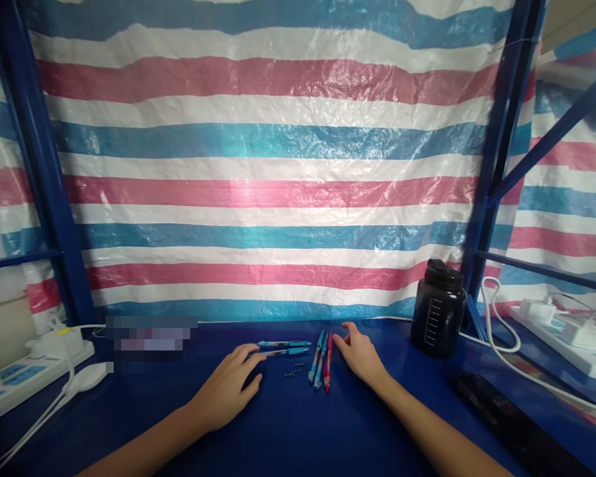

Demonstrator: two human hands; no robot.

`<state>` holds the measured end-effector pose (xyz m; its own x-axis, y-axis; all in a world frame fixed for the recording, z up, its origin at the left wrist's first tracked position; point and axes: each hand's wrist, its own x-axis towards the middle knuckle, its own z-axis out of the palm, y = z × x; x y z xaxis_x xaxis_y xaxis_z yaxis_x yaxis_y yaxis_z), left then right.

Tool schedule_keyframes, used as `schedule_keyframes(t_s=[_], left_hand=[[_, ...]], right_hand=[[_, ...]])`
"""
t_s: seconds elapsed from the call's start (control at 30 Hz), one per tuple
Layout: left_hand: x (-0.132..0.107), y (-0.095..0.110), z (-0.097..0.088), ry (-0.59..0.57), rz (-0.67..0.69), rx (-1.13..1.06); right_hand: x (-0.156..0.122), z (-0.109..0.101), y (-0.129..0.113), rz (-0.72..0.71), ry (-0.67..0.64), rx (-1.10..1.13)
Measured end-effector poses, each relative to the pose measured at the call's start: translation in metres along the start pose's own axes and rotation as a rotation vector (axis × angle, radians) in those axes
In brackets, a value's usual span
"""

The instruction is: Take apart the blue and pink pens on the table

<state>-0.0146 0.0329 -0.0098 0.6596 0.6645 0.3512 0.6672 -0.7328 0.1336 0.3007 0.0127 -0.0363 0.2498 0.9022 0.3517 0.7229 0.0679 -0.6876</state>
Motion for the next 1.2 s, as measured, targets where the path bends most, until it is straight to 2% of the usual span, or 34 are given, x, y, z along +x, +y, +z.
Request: schedule_keyframes(t_s=[0.13, 0.2, 0.23, 0.3, 0.33, 0.4, 0.67, 0.9, 1.07, 1.2], left_hand=[[0.002, -0.005, 0.002, -0.072, -0.075, -0.046], [0.003, -0.006, 0.002, -0.066, -0.086, -0.065], [0.004, -0.007, 0.001, -0.054, -0.078, -0.072], [0.006, -0.008, 0.001, -0.028, -0.054, -0.082], [0.007, -0.009, 0.002, -0.02, -0.045, -0.086], [0.008, -0.01, 0.003, -0.007, -0.041, -0.094], [0.011, -0.013, 0.008, 0.047, -0.075, -0.221], [0.018, -0.023, 0.008, 0.092, -0.165, -0.502], [0.021, -0.021, 0.009, 0.017, -0.171, -0.689], [0.019, -0.015, 0.009, -0.05, -0.136, -0.805]], right_hand=[[-0.015, -0.003, -0.021, -0.214, -0.043, -0.052], [-0.025, -0.007, -0.033, -0.353, -0.098, -0.042], [-0.031, -0.01, -0.038, -0.45, -0.134, -0.035], [-0.041, -0.015, -0.048, -0.771, -0.144, -0.043], [-0.046, -0.017, -0.052, -0.866, -0.116, -0.045], [-0.054, -0.019, -0.059, -0.955, -0.071, -0.071], [-0.067, 0.006, -0.069, -1.125, -0.233, -0.349], [-0.064, 0.004, -0.067, -1.08, -0.232, -0.346], [-0.065, 0.007, -0.063, -1.079, -0.248, -0.318], [-0.064, 0.005, -0.065, -0.974, -0.327, -0.326]])
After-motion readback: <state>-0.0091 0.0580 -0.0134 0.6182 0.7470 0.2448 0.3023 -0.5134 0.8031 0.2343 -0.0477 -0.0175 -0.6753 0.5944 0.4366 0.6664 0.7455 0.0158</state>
